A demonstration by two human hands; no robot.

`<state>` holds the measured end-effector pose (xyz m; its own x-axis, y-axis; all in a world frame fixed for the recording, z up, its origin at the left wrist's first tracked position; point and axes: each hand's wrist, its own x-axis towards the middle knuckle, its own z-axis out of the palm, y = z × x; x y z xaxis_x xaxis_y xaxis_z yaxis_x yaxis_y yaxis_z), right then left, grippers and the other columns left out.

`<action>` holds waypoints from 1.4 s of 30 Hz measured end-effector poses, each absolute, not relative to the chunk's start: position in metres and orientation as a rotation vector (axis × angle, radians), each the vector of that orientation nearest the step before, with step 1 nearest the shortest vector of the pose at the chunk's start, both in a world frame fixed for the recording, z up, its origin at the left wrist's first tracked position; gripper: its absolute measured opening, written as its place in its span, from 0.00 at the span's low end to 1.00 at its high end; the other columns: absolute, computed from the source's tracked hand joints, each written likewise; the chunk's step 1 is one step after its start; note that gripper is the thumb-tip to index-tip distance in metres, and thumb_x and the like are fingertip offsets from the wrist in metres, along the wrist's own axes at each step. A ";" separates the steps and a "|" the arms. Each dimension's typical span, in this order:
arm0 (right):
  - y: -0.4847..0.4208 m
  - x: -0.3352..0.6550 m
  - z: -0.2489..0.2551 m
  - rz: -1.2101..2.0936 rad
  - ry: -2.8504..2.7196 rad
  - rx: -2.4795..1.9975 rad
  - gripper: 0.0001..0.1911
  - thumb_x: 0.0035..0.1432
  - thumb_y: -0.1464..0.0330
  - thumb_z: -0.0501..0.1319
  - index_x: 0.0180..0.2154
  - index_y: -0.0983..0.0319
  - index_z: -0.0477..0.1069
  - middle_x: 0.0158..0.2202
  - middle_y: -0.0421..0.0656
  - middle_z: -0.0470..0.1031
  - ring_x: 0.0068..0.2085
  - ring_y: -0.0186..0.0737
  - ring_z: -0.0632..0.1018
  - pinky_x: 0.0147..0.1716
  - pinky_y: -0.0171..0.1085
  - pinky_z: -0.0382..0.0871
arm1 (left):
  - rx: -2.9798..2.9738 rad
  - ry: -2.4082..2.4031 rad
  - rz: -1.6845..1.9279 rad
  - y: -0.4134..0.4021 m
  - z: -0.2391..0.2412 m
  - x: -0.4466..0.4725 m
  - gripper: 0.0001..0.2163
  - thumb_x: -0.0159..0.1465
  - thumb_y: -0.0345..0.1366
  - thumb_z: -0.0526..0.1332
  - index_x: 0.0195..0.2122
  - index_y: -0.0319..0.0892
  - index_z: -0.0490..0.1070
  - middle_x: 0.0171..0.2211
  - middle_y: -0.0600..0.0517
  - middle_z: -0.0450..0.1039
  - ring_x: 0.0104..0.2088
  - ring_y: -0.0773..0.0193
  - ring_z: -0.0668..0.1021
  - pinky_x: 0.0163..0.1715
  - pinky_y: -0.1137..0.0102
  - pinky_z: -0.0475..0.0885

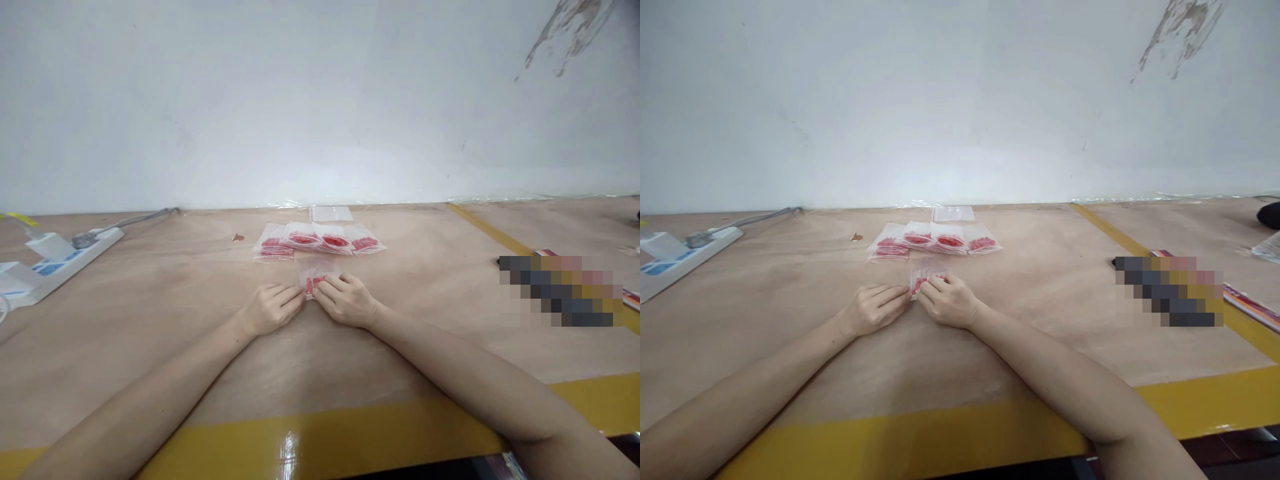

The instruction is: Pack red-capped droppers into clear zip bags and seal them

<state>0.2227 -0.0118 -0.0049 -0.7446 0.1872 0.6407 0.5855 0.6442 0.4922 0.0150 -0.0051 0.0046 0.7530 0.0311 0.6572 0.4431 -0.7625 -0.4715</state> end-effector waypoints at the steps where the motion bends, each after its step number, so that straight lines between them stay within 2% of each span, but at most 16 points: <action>1: -0.011 0.224 -0.004 -0.967 -2.314 -0.605 0.13 0.61 0.75 0.49 0.27 0.64 0.66 0.25 0.42 0.66 0.30 0.34 0.64 0.25 0.37 0.45 | -2.316 -0.360 -0.874 -0.005 0.004 0.014 0.03 0.61 0.28 0.57 0.31 0.40 0.69 0.29 0.52 0.76 0.26 0.69 0.77 0.25 0.74 0.70; 6: -0.003 0.228 -0.004 -0.898 -2.350 -0.673 0.14 0.63 0.74 0.48 0.27 0.64 0.66 0.26 0.42 0.68 0.30 0.33 0.64 0.26 0.37 0.48 | -2.315 -0.396 -0.932 0.000 -0.001 0.006 0.03 0.60 0.28 0.58 0.31 0.40 0.70 0.30 0.53 0.77 0.26 0.69 0.77 0.25 0.75 0.71; 11: 0.003 0.232 -0.008 -0.828 -2.300 -0.638 0.12 0.63 0.68 0.50 0.32 0.63 0.69 0.29 0.42 0.71 0.33 0.33 0.67 0.28 0.35 0.51 | -2.353 -0.424 -0.930 0.003 -0.002 0.001 0.03 0.59 0.28 0.59 0.34 0.40 0.71 0.31 0.52 0.77 0.27 0.68 0.78 0.26 0.75 0.72; 16: 0.003 0.230 -0.012 -0.879 -2.259 -0.562 0.09 0.61 0.73 0.52 0.33 0.62 0.70 0.26 0.39 0.71 0.30 0.32 0.66 0.27 0.35 0.51 | -2.423 -0.450 -0.928 0.003 0.000 0.008 0.07 0.60 0.30 0.59 0.39 0.40 0.71 0.38 0.50 0.76 0.38 0.64 0.78 0.38 0.70 0.75; 18: 0.002 0.227 -0.013 -0.886 -2.269 -0.567 0.10 0.61 0.72 0.51 0.32 0.63 0.70 0.26 0.40 0.70 0.30 0.32 0.66 0.27 0.36 0.51 | -2.427 -0.403 -0.933 0.004 -0.001 0.012 0.08 0.61 0.30 0.59 0.41 0.40 0.71 0.39 0.50 0.76 0.40 0.63 0.78 0.40 0.70 0.75; 23: -0.001 0.227 -0.010 -0.894 -2.292 -0.560 0.13 0.61 0.74 0.50 0.27 0.63 0.68 0.24 0.40 0.68 0.29 0.32 0.65 0.27 0.36 0.49 | -2.410 -0.334 -0.968 0.004 -0.001 0.017 0.06 0.61 0.28 0.58 0.39 0.40 0.71 0.35 0.51 0.77 0.38 0.65 0.79 0.38 0.71 0.76; 28: -0.002 0.241 -0.006 -0.916 -2.270 -0.557 0.11 0.60 0.76 0.51 0.28 0.64 0.69 0.26 0.41 0.70 0.29 0.32 0.65 0.28 0.35 0.51 | -2.412 -0.336 -0.989 0.001 0.002 0.016 0.05 0.60 0.27 0.59 0.35 0.40 0.71 0.32 0.52 0.77 0.35 0.65 0.79 0.37 0.70 0.76; 33: 0.002 0.272 -0.007 -0.918 -2.180 -0.692 0.11 0.59 0.73 0.54 0.25 0.64 0.68 0.22 0.40 0.69 0.26 0.31 0.65 0.28 0.34 0.52 | -2.432 -0.420 -1.029 0.002 0.000 -0.004 0.03 0.57 0.26 0.61 0.32 0.39 0.71 0.31 0.51 0.77 0.34 0.64 0.79 0.37 0.69 0.76; 35: 0.003 0.280 -0.008 -0.856 -2.100 -0.775 0.09 0.59 0.71 0.55 0.27 0.64 0.69 0.24 0.40 0.71 0.28 0.31 0.67 0.28 0.34 0.53 | -2.480 -0.491 -1.056 0.003 -0.001 -0.010 0.02 0.58 0.27 0.61 0.31 0.40 0.71 0.32 0.51 0.77 0.35 0.64 0.79 0.37 0.69 0.76; 37: 0.003 0.279 -0.008 -0.779 -2.101 -0.765 0.07 0.59 0.70 0.56 0.29 0.63 0.70 0.26 0.40 0.72 0.29 0.31 0.68 0.29 0.33 0.53 | -2.571 -0.554 -1.057 0.004 -0.002 -0.008 0.04 0.58 0.29 0.59 0.35 0.40 0.71 0.35 0.50 0.76 0.39 0.63 0.78 0.41 0.68 0.75; 39: 0.003 0.272 -0.008 -0.733 -2.155 -0.736 0.08 0.59 0.69 0.56 0.29 0.62 0.70 0.25 0.40 0.71 0.30 0.32 0.68 0.29 0.33 0.54 | -2.660 -0.642 -1.006 0.003 -0.003 -0.001 0.12 0.58 0.32 0.59 0.44 0.39 0.69 0.43 0.46 0.73 0.48 0.58 0.73 0.48 0.63 0.71; 42: 0.004 0.261 -0.010 -0.719 -2.212 -0.797 0.10 0.59 0.68 0.55 0.28 0.63 0.70 0.26 0.42 0.71 0.33 0.34 0.68 0.32 0.33 0.56 | -2.762 -0.798 -0.822 0.000 -0.004 0.012 0.23 0.60 0.36 0.58 0.56 0.38 0.60 0.55 0.42 0.62 0.58 0.52 0.63 0.55 0.55 0.63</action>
